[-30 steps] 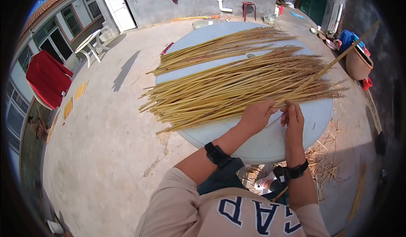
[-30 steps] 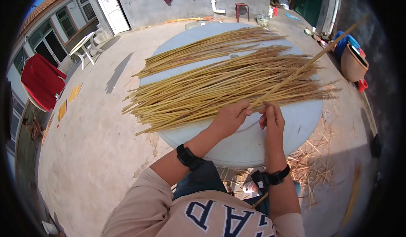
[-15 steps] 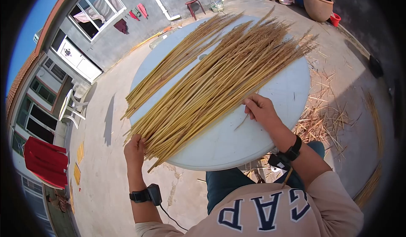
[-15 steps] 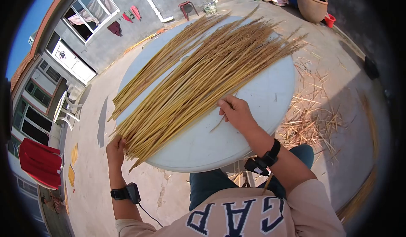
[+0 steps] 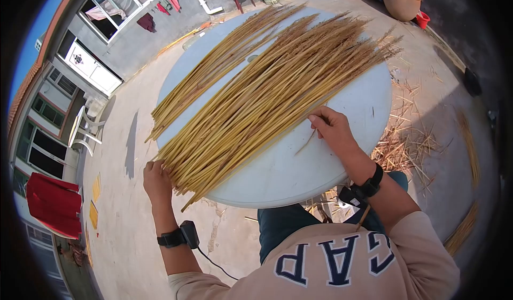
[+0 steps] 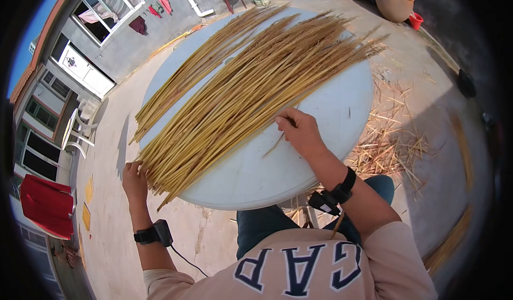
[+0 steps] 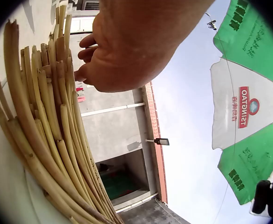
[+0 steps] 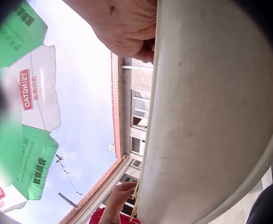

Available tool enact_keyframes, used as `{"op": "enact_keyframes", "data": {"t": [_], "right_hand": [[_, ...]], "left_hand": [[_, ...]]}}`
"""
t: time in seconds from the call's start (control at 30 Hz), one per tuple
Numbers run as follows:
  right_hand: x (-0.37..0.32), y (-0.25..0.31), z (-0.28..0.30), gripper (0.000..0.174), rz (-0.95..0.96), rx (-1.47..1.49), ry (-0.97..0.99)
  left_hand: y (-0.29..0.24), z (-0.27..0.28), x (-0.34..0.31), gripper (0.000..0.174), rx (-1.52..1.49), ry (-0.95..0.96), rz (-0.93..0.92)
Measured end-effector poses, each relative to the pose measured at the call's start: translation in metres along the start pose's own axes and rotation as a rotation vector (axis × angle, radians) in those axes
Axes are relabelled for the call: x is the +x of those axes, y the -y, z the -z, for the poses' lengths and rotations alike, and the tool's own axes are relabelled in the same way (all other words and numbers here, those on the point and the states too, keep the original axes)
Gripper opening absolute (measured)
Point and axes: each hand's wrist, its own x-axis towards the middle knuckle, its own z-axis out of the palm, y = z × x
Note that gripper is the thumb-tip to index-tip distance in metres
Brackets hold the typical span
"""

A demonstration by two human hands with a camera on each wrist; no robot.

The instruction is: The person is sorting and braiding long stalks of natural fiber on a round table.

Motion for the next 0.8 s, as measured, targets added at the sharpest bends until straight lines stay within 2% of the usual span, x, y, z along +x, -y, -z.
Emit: {"op": "enact_keyframes", "data": {"t": [0.03, 0.1, 0.17, 0.23, 0.3, 0.33, 0.37, 0.4, 0.43, 0.47, 0.5, 0.53, 0.57, 0.63, 0.67, 0.73, 0.77, 0.8], "right_hand": [[0.002, -0.001, -0.001, 0.012, -0.004, 0.010, 0.023], [0.004, -0.006, -0.003, 0.011, 0.038, 0.011, -0.063], [0.004, -0.007, -0.004, 0.010, 0.030, -0.010, -0.079], [0.004, -0.009, -0.002, 0.009, 0.120, -0.034, -0.094], [0.003, -0.006, -0.001, 0.010, 0.195, -0.124, -0.100], [0.001, -0.001, -0.001, 0.011, 0.265, -0.222, -0.109], [0.003, -0.004, -0.001, 0.010, 0.293, -0.242, -0.098], [0.002, -0.004, -0.003, 0.009, 0.270, -0.264, -0.085], [0.000, -0.003, -0.005, 0.008, 0.378, -0.396, -0.089], [-0.006, 0.001, -0.005, 0.008, 0.510, -0.593, -0.010], [-0.011, 0.004, -0.004, 0.011, 0.572, -0.672, 0.189], [-0.019, 0.007, -0.006, 0.014, 0.599, -0.786, 0.291], [-0.027, 0.011, -0.004, 0.026, 0.524, -0.887, 0.418], [-0.035, 0.012, 0.009, 0.030, 0.547, -1.033, 0.540], [-0.035, 0.008, 0.018, 0.030, 0.538, -1.043, 0.529], [-0.032, -0.007, 0.052, 0.025, 0.750, -1.119, 0.265], [-0.025, -0.011, 0.076, 0.028, 0.697, -1.172, 0.200], [-0.021, -0.004, 0.105, 0.030, 0.561, -1.205, 0.174]], "left_hand": [[0.000, 0.001, 0.000, 0.020, 0.018, 0.002, 0.018], [-0.008, 0.002, -0.005, 0.028, -0.051, -0.105, -0.032], [-0.022, 0.006, -0.015, 0.034, -0.075, -0.092, -0.057], [-0.051, 0.005, -0.027, 0.036, -0.172, -0.211, -0.158], [-0.076, -0.004, -0.042, 0.037, -0.257, -0.174, -0.228], [-0.091, -0.007, -0.049, 0.037, -0.242, -0.186, -0.330], [-0.104, -0.011, -0.056, 0.036, -0.227, -0.204, -0.432], [-0.111, -0.017, -0.061, 0.036, -0.253, -0.205, -0.459], [-0.118, -0.024, -0.067, 0.036, -0.234, -0.179, -0.524], [-0.125, -0.031, -0.070, 0.036, -0.217, -0.155, -0.591], [-0.128, -0.035, -0.070, 0.036, -0.250, -0.155, -0.623], [-0.127, -0.038, -0.070, 0.036, -0.260, -0.159, -0.621], [-0.126, -0.039, -0.071, 0.036, -0.265, -0.162, -0.613], [-0.126, -0.038, -0.072, 0.034, -0.294, -0.138, -0.606], [-0.126, -0.038, -0.072, 0.034, -0.299, -0.124, -0.601], [-0.125, -0.037, -0.072, 0.032, -0.307, -0.105, -0.591], [-0.125, -0.037, -0.072, 0.032, -0.315, -0.104, -0.583], [-0.125, -0.038, -0.072, 0.032, -0.316, -0.113, -0.591]]}}
